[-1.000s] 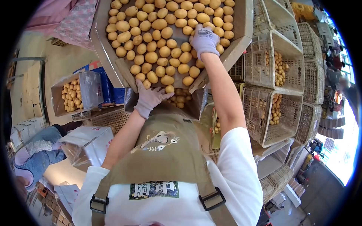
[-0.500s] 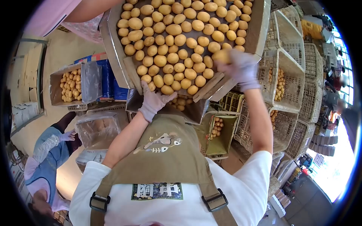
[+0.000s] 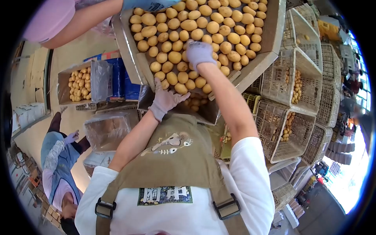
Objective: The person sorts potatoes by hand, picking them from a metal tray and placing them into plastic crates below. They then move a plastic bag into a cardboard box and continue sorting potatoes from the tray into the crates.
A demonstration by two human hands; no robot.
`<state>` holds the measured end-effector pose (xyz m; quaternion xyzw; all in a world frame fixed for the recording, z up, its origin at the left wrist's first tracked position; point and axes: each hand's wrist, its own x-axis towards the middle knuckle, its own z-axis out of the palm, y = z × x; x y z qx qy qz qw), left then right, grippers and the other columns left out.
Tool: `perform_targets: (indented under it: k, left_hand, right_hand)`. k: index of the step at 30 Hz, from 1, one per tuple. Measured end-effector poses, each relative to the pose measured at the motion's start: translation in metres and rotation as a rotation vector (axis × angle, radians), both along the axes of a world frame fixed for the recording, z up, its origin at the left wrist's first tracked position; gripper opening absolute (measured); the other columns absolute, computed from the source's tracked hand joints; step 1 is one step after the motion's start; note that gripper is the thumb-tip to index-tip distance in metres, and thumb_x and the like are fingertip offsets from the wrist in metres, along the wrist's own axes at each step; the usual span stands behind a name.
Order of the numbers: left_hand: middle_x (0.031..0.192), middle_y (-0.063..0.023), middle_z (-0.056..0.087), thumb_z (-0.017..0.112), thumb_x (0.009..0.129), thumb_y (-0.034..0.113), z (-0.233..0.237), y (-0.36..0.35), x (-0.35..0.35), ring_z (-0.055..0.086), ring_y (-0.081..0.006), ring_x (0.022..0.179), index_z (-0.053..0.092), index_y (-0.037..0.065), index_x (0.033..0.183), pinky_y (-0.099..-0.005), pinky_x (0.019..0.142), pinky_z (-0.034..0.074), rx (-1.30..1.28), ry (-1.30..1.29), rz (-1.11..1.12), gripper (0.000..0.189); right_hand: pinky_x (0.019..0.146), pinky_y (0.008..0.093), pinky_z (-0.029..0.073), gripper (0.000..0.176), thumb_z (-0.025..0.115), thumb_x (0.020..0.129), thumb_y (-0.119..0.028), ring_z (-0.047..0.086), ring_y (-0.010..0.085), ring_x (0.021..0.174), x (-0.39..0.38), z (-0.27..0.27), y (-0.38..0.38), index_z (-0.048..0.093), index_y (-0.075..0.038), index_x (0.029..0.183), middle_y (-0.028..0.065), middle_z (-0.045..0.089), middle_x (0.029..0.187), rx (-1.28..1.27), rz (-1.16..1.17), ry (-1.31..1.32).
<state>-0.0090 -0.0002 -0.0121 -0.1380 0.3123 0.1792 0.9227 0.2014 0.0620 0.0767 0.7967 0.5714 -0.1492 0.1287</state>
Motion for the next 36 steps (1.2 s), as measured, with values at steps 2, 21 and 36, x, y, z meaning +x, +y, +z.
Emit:
perform_targets:
  k: [2, 21, 36]
  left_hand:
    - [0.163, -0.0065, 0.018, 0.044, 0.084, 0.082, 0.001, 0.0, 0.0, 0.026, -0.0359, 0.147, 0.023, 0.024, 0.155, -0.0689, 0.109, 0.032, 0.017, -0.008, 0.0, 0.094]
    - [0.16, -0.0049, 0.026, 0.042, 0.083, 0.084, 0.002, 0.004, 0.0, 0.033, -0.0351, 0.144, 0.029, 0.025, 0.154, -0.0669, 0.107, 0.037, 0.032, 0.017, -0.047, 0.093]
    - [0.159, -0.0046, 0.028, 0.038, 0.087, 0.081, 0.0, 0.003, -0.002, 0.033, -0.0333, 0.145, 0.029, 0.024, 0.153, -0.0673, 0.108, 0.035, 0.072, 0.037, -0.034, 0.088]
  right_hand:
    - [0.077, 0.0465, 0.056, 0.033, 0.054, 0.096, -0.03, 0.071, 0.0298, 0.101, 0.012, 0.018, 0.005, 0.07, -0.007, 0.114, 0.0142, 0.073, 0.11, -0.128, -0.084, 0.047]
    - [0.09, 0.0435, 0.052, 0.053, 0.055, 0.088, -0.048, 0.065, 0.0334, 0.109, -0.002, -0.003, -0.017, 0.065, -0.008, 0.12, 0.0179, 0.069, 0.113, 0.241, -0.341, 0.213]
    - [0.057, 0.0342, 0.053, 0.028, 0.069, 0.092, -0.017, 0.059, 0.0147, 0.062, 0.127, 0.05, -0.176, 0.062, -0.001, 0.114, 0.0071, 0.067, 0.083, 1.364, -0.919, 0.58]
